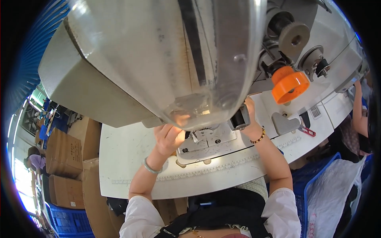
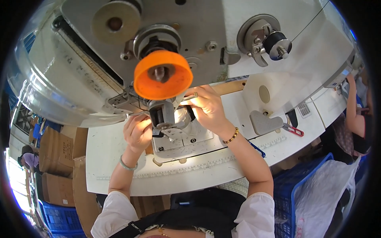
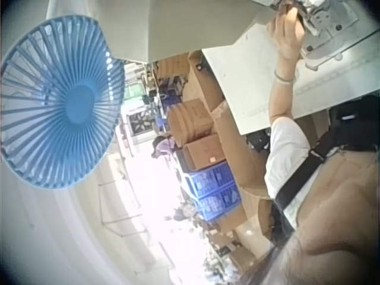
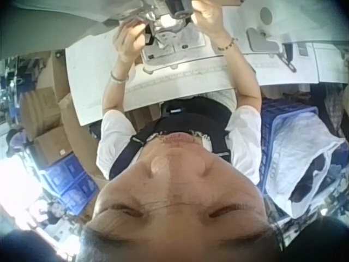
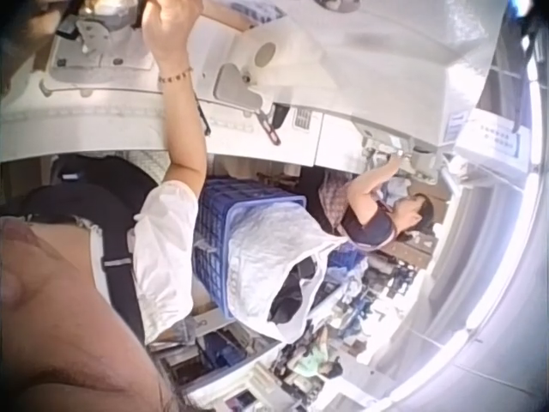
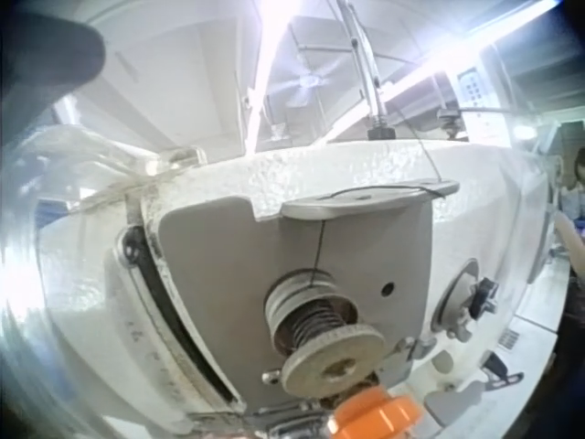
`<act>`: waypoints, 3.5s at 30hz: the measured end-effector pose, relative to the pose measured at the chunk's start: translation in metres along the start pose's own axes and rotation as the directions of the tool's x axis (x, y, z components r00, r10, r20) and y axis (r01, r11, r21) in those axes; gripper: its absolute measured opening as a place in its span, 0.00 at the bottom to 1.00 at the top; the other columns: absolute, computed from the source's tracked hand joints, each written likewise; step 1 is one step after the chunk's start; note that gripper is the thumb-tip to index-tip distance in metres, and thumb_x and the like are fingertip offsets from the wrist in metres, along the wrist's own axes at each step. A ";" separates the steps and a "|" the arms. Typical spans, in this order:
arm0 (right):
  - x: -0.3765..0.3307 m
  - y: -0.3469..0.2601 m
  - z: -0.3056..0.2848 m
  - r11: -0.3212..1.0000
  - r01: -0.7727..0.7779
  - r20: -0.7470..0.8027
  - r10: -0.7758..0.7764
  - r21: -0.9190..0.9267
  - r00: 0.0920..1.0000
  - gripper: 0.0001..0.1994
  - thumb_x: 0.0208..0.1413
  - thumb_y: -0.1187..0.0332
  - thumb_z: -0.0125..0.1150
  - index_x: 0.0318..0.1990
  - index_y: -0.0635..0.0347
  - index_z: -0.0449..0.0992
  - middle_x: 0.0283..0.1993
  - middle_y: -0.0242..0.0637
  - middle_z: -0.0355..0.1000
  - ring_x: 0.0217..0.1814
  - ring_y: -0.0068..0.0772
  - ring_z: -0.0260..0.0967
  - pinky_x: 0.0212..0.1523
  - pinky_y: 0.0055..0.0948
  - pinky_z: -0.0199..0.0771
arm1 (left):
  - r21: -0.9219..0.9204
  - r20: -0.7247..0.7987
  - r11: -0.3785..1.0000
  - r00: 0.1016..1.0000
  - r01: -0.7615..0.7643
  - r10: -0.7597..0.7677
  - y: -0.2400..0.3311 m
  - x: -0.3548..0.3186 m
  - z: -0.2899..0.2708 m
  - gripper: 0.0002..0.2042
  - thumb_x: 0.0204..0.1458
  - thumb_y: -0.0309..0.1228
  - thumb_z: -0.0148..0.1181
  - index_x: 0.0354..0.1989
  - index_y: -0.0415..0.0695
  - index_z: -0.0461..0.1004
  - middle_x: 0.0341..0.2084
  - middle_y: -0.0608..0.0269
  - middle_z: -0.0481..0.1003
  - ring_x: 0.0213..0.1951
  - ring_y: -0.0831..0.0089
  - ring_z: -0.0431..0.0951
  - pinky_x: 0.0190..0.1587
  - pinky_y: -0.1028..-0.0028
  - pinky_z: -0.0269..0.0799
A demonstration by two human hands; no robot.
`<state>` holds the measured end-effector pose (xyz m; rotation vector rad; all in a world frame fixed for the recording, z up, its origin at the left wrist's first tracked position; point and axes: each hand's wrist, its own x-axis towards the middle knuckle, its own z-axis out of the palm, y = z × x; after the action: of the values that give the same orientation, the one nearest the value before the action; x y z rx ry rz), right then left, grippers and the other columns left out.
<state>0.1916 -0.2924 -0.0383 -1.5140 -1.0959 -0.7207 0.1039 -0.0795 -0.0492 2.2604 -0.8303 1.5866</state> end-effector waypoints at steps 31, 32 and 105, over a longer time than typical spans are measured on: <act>0.002 -0.006 0.006 0.998 0.038 -0.073 -0.042 -0.055 0.996 0.12 0.35 0.84 0.55 0.28 0.59 0.78 0.32 0.33 0.73 0.42 0.36 0.70 0.38 0.29 0.73 | 0.131 0.269 0.929 0.890 0.345 -0.368 -0.028 -0.002 0.005 0.10 0.40 0.25 0.62 0.34 0.42 0.76 0.35 0.57 0.76 0.39 0.57 0.75 0.40 0.66 0.71; 0.002 -0.005 0.007 0.999 0.032 -0.068 -0.035 -0.034 0.997 0.12 0.36 0.84 0.55 0.29 0.59 0.78 0.34 0.34 0.73 0.43 0.37 0.70 0.39 0.29 0.73 | 0.122 0.275 0.927 0.886 0.354 -0.374 -0.035 -0.002 0.004 0.10 0.40 0.25 0.62 0.34 0.42 0.76 0.35 0.57 0.76 0.39 0.57 0.75 0.40 0.66 0.71; -0.089 -0.075 -0.015 0.468 -0.882 0.534 0.731 0.060 0.424 0.14 0.46 0.65 0.68 0.37 0.65 0.77 0.28 0.26 0.70 0.26 0.14 0.59 0.31 0.17 0.63 | -0.309 0.867 -0.445 0.057 0.840 -0.494 0.052 -0.019 -0.071 0.15 0.47 0.20 0.51 0.46 0.36 0.69 0.36 0.64 0.74 0.39 0.78 0.73 0.45 0.82 0.66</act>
<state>0.0894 -0.3305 -0.0829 -1.6907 -0.5620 0.5383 0.0135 -0.0794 -0.0463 1.2936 0.1437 -0.1955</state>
